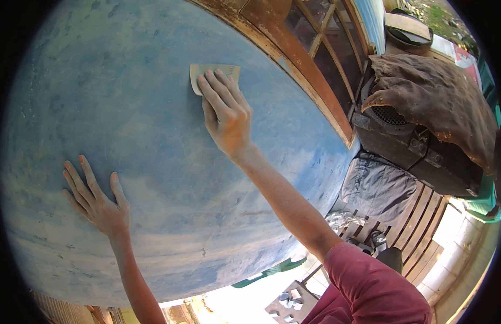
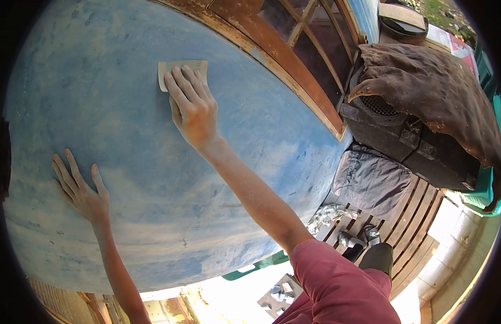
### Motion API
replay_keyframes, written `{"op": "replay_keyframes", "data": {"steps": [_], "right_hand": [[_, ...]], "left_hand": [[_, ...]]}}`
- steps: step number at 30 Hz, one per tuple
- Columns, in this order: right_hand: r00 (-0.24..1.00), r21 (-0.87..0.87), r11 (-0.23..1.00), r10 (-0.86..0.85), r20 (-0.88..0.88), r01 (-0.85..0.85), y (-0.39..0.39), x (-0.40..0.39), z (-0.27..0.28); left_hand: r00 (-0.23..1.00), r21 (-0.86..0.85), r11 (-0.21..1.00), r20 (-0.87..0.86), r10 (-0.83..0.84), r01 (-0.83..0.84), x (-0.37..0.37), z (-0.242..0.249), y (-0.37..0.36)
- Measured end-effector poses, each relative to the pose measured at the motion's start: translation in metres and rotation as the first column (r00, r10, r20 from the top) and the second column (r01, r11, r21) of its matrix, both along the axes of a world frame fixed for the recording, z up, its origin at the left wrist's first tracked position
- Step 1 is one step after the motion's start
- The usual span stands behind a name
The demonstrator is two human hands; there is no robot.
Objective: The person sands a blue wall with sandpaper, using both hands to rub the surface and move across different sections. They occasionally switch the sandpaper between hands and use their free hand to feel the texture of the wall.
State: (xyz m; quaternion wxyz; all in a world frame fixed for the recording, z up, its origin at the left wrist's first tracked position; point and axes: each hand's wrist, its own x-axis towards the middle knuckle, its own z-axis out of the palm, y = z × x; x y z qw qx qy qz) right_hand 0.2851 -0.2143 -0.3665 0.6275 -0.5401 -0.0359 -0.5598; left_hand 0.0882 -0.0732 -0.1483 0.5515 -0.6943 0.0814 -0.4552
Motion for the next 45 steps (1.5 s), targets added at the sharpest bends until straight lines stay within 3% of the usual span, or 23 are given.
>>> {"op": "replay_keyframes", "data": {"steps": [3,5,7,8,10,13,16,17,19,21,25,27,30,31,33,34,36,37,38,40,43,44,45], "right_hand": [[0.994,-0.002,1.000,-0.019,-0.106,0.019,0.005,0.017,-0.057],[0.893,0.408,0.887,0.349,-0.286,-0.216,-0.021,0.015,-0.097],[0.507,0.748,0.652,0.690,-0.516,-0.126,-0.047,0.022,-0.128],[0.513,0.748,0.651,0.688,-0.513,-0.124,-0.040,0.024,-0.127],[0.854,0.501,0.858,0.340,-0.393,-0.110,-0.013,0.024,-0.114],[0.977,0.094,0.983,0.167,-0.131,-0.155,-0.007,0.010,-0.071],[0.993,-0.100,0.994,0.021,-0.114,-0.032,-0.005,0.017,-0.099],[0.974,0.037,0.998,0.058,-0.217,-0.051,-0.004,0.022,-0.133],[0.817,0.404,0.901,0.352,-0.458,-0.162,-0.027,0.016,-0.179],[0.580,0.458,0.889,0.373,-0.724,-0.001,-0.019,0.026,-0.250],[0.752,0.458,0.885,0.359,-0.553,-0.085,-0.006,0.005,-0.179],[0.955,0.077,0.997,0.041,-0.293,-0.019,0.004,0.002,-0.153],[0.951,0.158,0.985,0.110,-0.288,-0.066,0.005,-0.001,-0.182],[0.919,0.160,0.987,0.069,-0.389,-0.007,-0.004,0.005,-0.196],[0.526,0.677,0.735,0.592,-0.611,-0.042,-0.031,0.003,-0.216],[0.525,0.676,0.735,0.593,-0.610,-0.045,-0.027,0.003,-0.219],[0.706,0.524,0.852,0.365,-0.607,0.011,-0.027,0.009,-0.210],[0.706,0.614,0.779,0.506,-0.495,-0.128,-0.018,0.005,-0.203],[0.705,0.614,0.779,0.505,-0.497,-0.126,-0.011,-0.002,-0.185],[0.948,0.083,0.994,0.098,-0.302,-0.077,-0.001,-0.010,-0.166],[0.938,-0.019,1.000,0.003,-0.347,-0.010,0.006,-0.014,-0.211],[0.938,-0.016,1.000,0.006,-0.345,-0.013,0.003,-0.012,-0.229],[0.789,0.307,0.947,0.263,-0.556,-0.100,-0.002,-0.009,-0.249]], "left_hand": [[1.000,0.011,1.000,0.001,-0.001,0.001,0.001,-0.001,-0.001],[1.000,-0.006,1.000,0.001,0.015,-0.015,0.000,-0.001,-0.001],[1.000,-0.006,1.000,0.007,0.007,-0.007,0.000,-0.004,-0.003],[1.000,-0.004,1.000,0.012,-0.002,0.002,0.003,-0.004,-0.005],[1.000,0.002,1.000,0.019,0.005,-0.005,0.005,-0.004,-0.006],[1.000,0.011,1.000,0.005,0.019,-0.019,0.004,-0.004,-0.004],[1.000,0.013,1.000,0.001,0.028,-0.028,0.005,-0.005,-0.003],[0.999,0.021,0.999,0.014,0.046,-0.047,0.004,-0.004,-0.002],[0.998,0.029,0.998,0.028,0.053,-0.053,0.005,-0.003,-0.001],[0.998,0.031,0.998,0.027,0.061,-0.062,0.001,-0.005,0.000],[0.999,0.040,0.998,0.020,0.037,-0.038,0.004,-0.004,-0.001],[1.000,0.032,0.999,0.009,0.027,-0.027,0.004,-0.003,-0.002],[0.999,0.031,0.999,0.018,0.036,-0.037,0.005,-0.005,-0.001],[1.000,0.031,0.999,0.019,0.022,-0.023,0.006,-0.005,-0.001],[0.999,0.034,0.999,0.026,0.019,-0.019,0.004,-0.004,-0.002],[1.000,0.035,0.999,0.025,0.016,-0.017,0.004,-0.004,-0.002],[0.999,0.036,0.999,0.032,0.004,-0.005,0.007,-0.004,-0.002],[0.999,0.034,0.999,0.031,0.010,-0.011,0.005,-0.005,-0.003],[0.999,0.034,0.999,0.029,0.014,-0.015,0.005,-0.005,-0.003],[0.999,0.029,0.999,0.026,0.023,-0.024,0.006,-0.003,-0.002],[0.999,0.039,0.999,0.001,0.035,-0.035,0.004,-0.006,-0.002],[0.999,0.066,0.997,-0.015,0.034,-0.033,0.005,-0.005,-0.002],[0.999,0.069,0.997,-0.013,0.040,-0.039,0.006,-0.006,-0.005]]}}
